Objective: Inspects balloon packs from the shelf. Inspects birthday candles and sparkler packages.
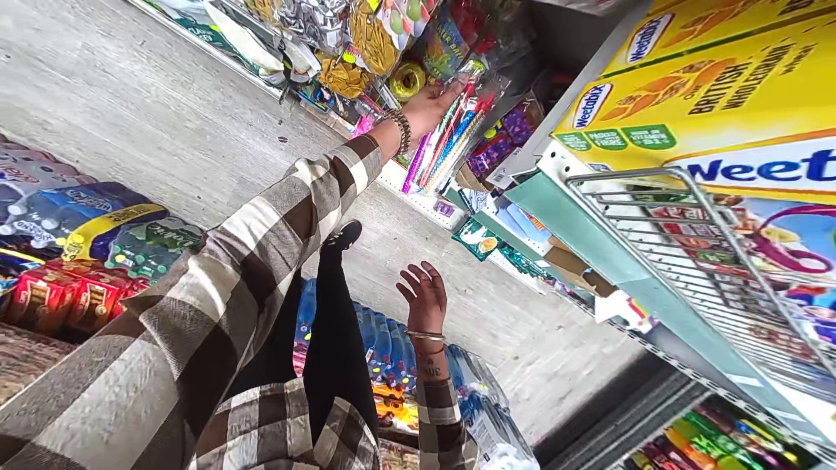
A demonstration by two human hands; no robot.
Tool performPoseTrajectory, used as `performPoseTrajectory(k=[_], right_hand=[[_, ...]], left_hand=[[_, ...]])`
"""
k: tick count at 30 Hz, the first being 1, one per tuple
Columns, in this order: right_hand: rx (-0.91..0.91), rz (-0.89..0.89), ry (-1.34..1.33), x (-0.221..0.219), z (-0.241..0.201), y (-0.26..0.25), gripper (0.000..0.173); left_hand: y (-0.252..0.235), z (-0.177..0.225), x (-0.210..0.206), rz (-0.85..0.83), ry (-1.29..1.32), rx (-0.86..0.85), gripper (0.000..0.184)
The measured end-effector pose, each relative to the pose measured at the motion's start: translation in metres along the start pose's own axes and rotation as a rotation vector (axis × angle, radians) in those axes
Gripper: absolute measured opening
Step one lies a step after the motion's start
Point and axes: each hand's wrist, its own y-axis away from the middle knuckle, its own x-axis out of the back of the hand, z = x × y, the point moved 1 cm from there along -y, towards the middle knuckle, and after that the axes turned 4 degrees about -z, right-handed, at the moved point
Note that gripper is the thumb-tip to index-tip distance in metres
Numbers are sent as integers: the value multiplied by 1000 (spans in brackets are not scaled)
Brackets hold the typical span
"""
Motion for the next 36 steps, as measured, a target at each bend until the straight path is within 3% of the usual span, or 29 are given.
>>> performPoseTrajectory(k=[10,14,18,21,24,30,36], right_hand=[[-53,26,-48,11,7,-1,35],[-60,26,-49,11,6,-2,35],[-77,38,-42,11,5,-1,33],[-83,21,-37,8,5,-1,33],[-88,-10,-38,4,8,2,33],[-98,-49,6,5,14,8,33],[-94,-77,20,13,19,7,33]], left_hand=[[26,-27,-25,-280,17,-138,40],[38,-5,-46,-74,-239,-371,28],[44,25,-65,166,-560,-474,33],[39,32,-77,275,-631,-626,42],[35,35,-85,283,-653,-712,51],[28,35,-90,299,-658,-914,44],[-35,-2,-78,109,-616,-1172,47]])
